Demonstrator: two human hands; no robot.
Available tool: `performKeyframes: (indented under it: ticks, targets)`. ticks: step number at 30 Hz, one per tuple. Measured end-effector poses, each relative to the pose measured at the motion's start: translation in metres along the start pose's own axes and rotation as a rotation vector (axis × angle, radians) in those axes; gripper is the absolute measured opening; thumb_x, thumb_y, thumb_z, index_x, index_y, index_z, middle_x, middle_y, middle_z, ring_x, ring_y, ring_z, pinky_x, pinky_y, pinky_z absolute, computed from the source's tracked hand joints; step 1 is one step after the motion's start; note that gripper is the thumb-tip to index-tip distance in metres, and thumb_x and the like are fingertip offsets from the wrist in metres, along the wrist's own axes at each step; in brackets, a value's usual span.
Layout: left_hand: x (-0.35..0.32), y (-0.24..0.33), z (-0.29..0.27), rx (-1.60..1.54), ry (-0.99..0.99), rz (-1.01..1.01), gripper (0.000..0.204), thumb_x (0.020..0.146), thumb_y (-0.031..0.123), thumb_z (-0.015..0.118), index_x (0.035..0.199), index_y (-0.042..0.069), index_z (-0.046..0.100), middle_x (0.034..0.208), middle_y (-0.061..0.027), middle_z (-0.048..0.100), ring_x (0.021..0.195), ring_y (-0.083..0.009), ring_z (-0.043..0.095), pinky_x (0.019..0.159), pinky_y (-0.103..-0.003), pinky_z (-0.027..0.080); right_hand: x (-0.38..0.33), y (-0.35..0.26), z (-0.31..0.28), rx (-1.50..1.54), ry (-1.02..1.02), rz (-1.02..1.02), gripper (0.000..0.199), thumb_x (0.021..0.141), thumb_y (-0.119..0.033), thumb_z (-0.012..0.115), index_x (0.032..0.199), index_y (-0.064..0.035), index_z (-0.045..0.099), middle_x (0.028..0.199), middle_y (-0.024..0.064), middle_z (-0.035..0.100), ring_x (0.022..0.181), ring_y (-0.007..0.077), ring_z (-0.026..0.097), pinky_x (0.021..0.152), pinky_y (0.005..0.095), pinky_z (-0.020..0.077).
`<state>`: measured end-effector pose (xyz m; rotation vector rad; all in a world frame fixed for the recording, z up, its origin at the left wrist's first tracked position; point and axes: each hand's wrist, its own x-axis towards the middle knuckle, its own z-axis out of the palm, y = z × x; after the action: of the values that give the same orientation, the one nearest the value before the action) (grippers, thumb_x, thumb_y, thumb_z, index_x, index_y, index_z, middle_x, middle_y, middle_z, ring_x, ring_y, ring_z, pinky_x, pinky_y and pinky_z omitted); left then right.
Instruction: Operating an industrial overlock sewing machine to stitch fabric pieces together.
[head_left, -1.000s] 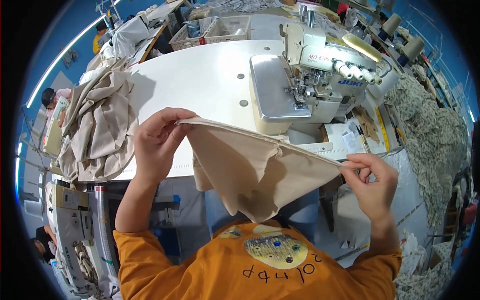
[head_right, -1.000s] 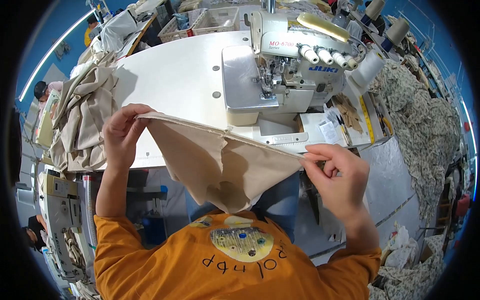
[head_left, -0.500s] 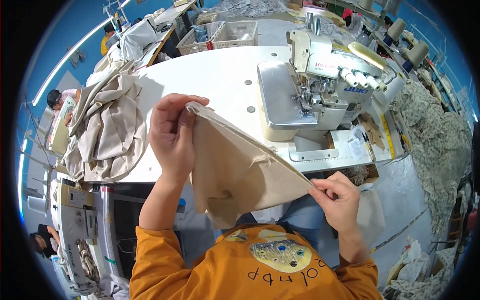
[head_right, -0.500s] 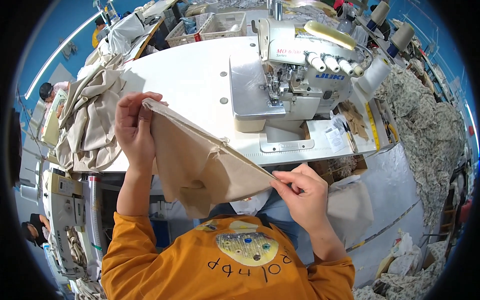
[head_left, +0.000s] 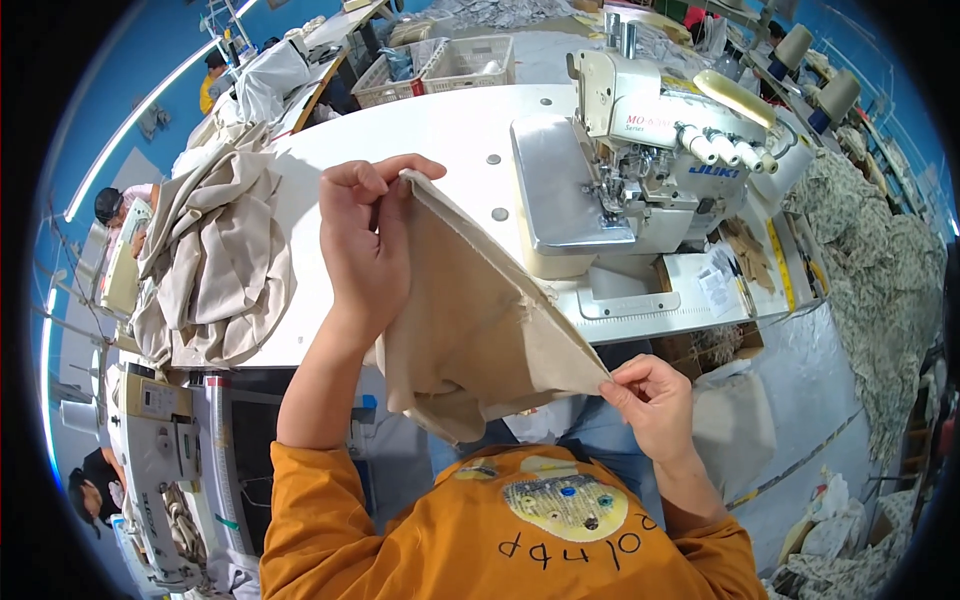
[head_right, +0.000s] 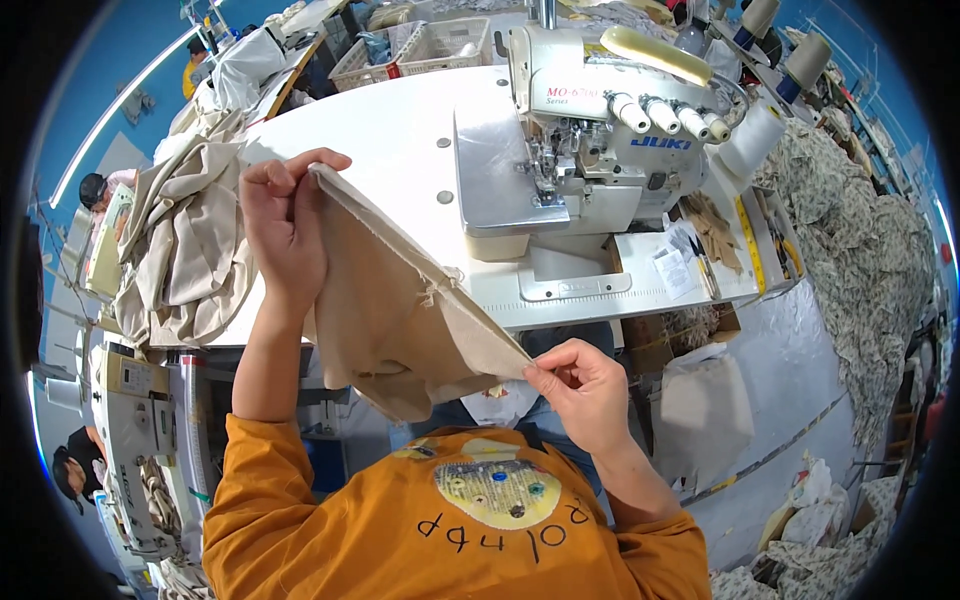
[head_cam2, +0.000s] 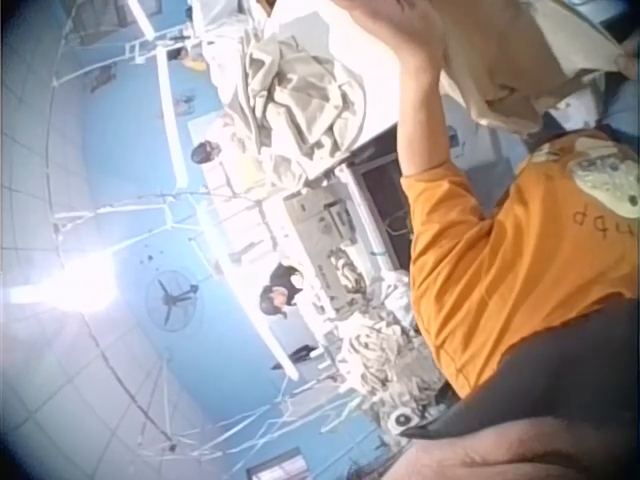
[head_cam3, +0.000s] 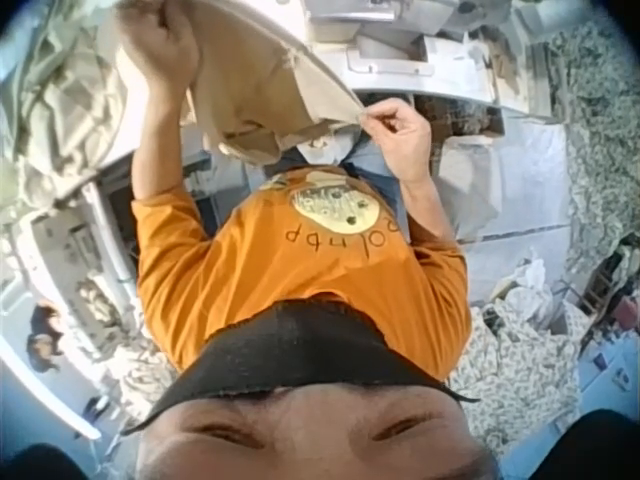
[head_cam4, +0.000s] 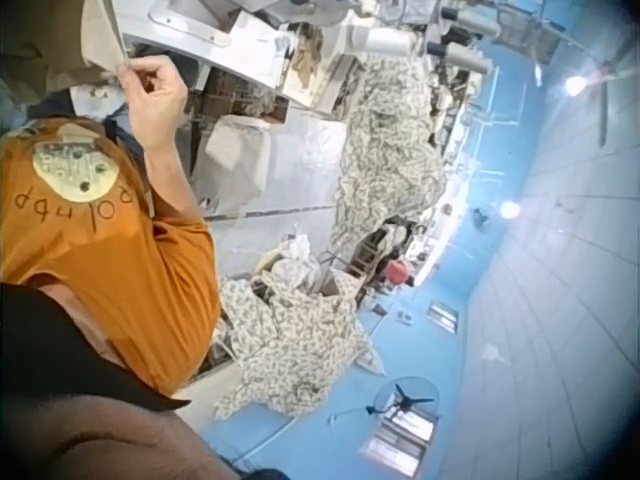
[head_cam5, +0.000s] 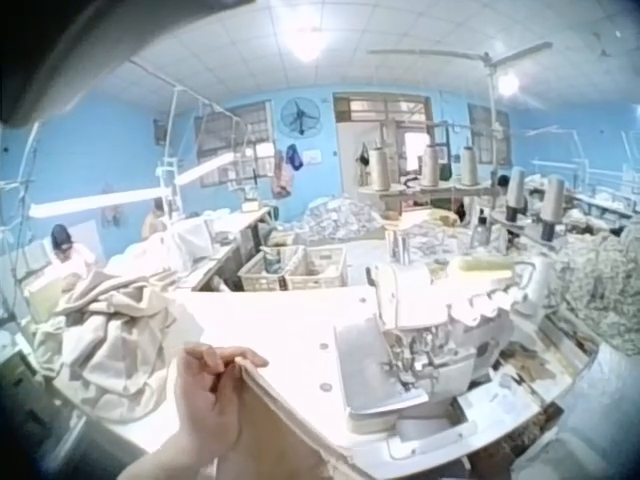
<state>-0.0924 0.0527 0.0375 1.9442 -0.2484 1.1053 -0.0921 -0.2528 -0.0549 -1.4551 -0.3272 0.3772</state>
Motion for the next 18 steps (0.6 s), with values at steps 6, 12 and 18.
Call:
performKeyframes:
  ticks: [6, 12, 18]
  targets:
    - [0.023, -0.018, 0.026, 0.055, -0.166, -0.046, 0.018, 0.098, -0.013, 0.038, 0.1, 0.005, 0.038, 0.105, -0.0159, 0.069, 0.091, -0.0114, 0.061, 0.082, -0.022, 0.045, -0.006, 0.023, -0.008, 0.219, -0.001, 0.14, 0.012, 0.087, -0.005, 0.076, 0.089, -0.0031, 0.064, 0.075, 0.0015, 0.064, 0.055, 0.0018, 0.049, 0.047, 0.0165, 0.037]
    - [0.03, -0.052, 0.078, 0.268, -0.491, -0.014, 0.011, 0.089, -0.01, 0.048, 0.094, -0.001, 0.046, 0.099, -0.0146, 0.07, 0.086, -0.0237, 0.063, 0.079, -0.03, 0.05, -0.003, 0.063, -0.018, 0.535, 0.073, 0.305, 0.014, 0.087, -0.008, 0.076, 0.089, -0.0048, 0.063, 0.075, 0.0023, 0.065, 0.05, 0.0027, 0.041, 0.043, 0.0181, 0.0282]
    - [0.016, -0.066, 0.096, 0.293, -0.53, -0.004, 0.012, 0.085, -0.01, 0.055, 0.093, 0.0, 0.051, 0.099, -0.0134, 0.068, 0.084, -0.0268, 0.062, 0.079, -0.034, 0.051, -0.006, 0.082, -0.025, 0.481, 0.168, 0.345, 0.015, 0.087, -0.009, 0.076, 0.089, -0.0044, 0.063, 0.076, 0.0028, 0.065, 0.052, 0.0026, 0.042, 0.044, 0.0183, 0.0292]
